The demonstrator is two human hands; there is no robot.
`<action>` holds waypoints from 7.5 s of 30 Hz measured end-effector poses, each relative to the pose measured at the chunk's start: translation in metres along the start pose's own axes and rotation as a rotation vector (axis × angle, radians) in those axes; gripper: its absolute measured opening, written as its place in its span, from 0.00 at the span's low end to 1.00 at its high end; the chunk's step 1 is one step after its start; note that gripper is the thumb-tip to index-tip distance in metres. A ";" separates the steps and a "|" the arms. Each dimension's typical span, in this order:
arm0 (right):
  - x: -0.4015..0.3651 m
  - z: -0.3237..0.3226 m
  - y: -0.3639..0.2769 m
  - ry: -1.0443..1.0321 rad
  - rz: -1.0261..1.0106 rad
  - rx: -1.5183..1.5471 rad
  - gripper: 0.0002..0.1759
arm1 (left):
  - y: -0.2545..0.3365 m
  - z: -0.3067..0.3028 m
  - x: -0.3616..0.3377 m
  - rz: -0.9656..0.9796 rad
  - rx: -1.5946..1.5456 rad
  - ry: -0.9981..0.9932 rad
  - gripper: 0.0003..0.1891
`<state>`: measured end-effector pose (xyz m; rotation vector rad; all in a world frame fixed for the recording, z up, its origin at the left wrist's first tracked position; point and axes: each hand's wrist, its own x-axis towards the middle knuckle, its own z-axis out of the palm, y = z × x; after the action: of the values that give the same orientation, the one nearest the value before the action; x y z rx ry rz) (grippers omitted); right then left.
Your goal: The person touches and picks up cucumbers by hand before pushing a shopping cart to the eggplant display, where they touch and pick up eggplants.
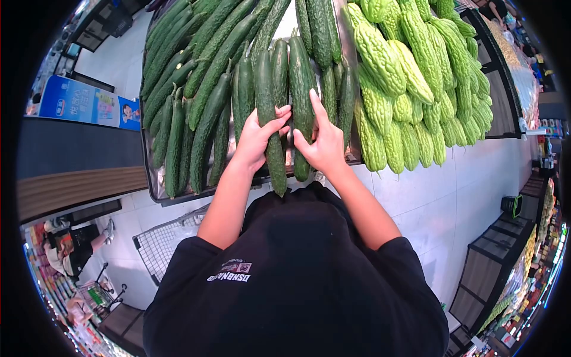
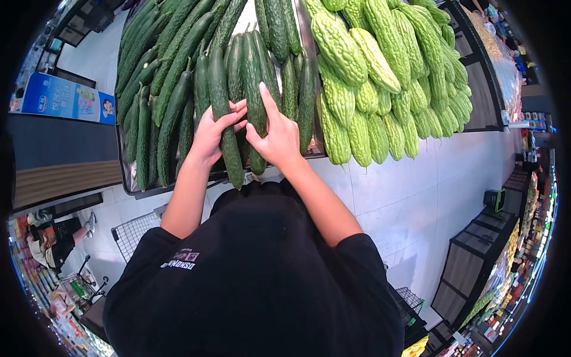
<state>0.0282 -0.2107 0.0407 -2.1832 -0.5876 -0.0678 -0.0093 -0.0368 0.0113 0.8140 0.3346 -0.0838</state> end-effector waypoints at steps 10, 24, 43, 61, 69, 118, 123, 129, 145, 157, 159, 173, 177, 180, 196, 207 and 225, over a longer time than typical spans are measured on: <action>0.004 0.035 0.015 0.098 -0.101 -0.385 0.46 | -0.004 -0.008 -0.006 0.102 -0.031 -0.008 0.13; 0.006 0.058 0.014 0.084 -0.154 -0.699 0.48 | -0.007 -0.023 -0.011 0.143 -0.180 -0.078 0.14; -0.051 -0.028 -0.020 -0.143 0.139 0.045 0.27 | -0.018 0.059 -0.015 0.244 -0.058 -0.281 0.18; -0.007 -0.026 0.065 0.053 0.296 -0.567 0.32 | -0.048 0.054 0.012 0.207 0.314 -0.065 0.07; 0.000 -0.031 0.061 0.007 0.360 -0.553 0.31 | -0.049 0.051 0.011 0.200 0.329 -0.051 0.07; -0.020 -0.047 0.057 -0.303 0.384 -0.538 0.31 | -0.056 0.023 0.004 0.089 0.664 -0.166 0.08; -0.025 -0.057 0.059 -0.186 0.361 -0.431 0.30 | -0.036 0.003 -0.023 0.141 0.646 -0.028 0.07; -0.018 -0.057 0.044 -0.090 0.270 -0.233 0.21 | 0.007 -0.047 -0.061 0.556 0.695 0.438 0.07; -0.011 -0.018 0.008 -0.138 0.084 -0.075 0.10 | 0.047 -0.223 -0.097 0.686 1.728 0.849 0.23; -0.019 -0.004 -0.054 -0.370 -0.036 0.134 0.24 | 0.029 -0.034 -0.077 0.524 0.249 0.072 0.26; -0.019 -0.003 -0.053 -0.383 -0.069 -0.003 0.33 | 0.010 -0.006 -0.062 0.475 0.131 -0.039 0.26; -0.040 0.002 -0.015 -0.453 0.101 0.246 0.19 | -0.028 0.013 -0.041 0.434 0.339 -0.127 0.25; -0.038 0.017 -0.024 -0.500 0.074 0.252 0.20 | -0.016 0.000 -0.058 0.325 0.246 -0.070 0.23; -0.027 0.023 -0.047 -0.532 0.027 0.325 0.24 | 0.011 -0.017 -0.077 0.483 0.289 0.075 0.23; -0.042 0.063 -0.061 -0.609 0.036 0.123 0.18 | 0.049 -0.209 -0.095 0.700 1.417 0.801 0.22; -0.051 0.069 -0.063 -0.649 0.015 0.049 0.17 | 0.041 -0.215 -0.086 0.738 1.537 0.854 0.24; -0.056 0.050 -0.037 -0.728 -0.095 0.127 0.18 | 0.038 -0.210 -0.084 0.717 1.546 0.970 0.23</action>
<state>-0.0453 -0.1746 0.0220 -2.0199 -1.0599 0.7200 -0.1360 0.1375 -0.0686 2.4634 0.8861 0.8648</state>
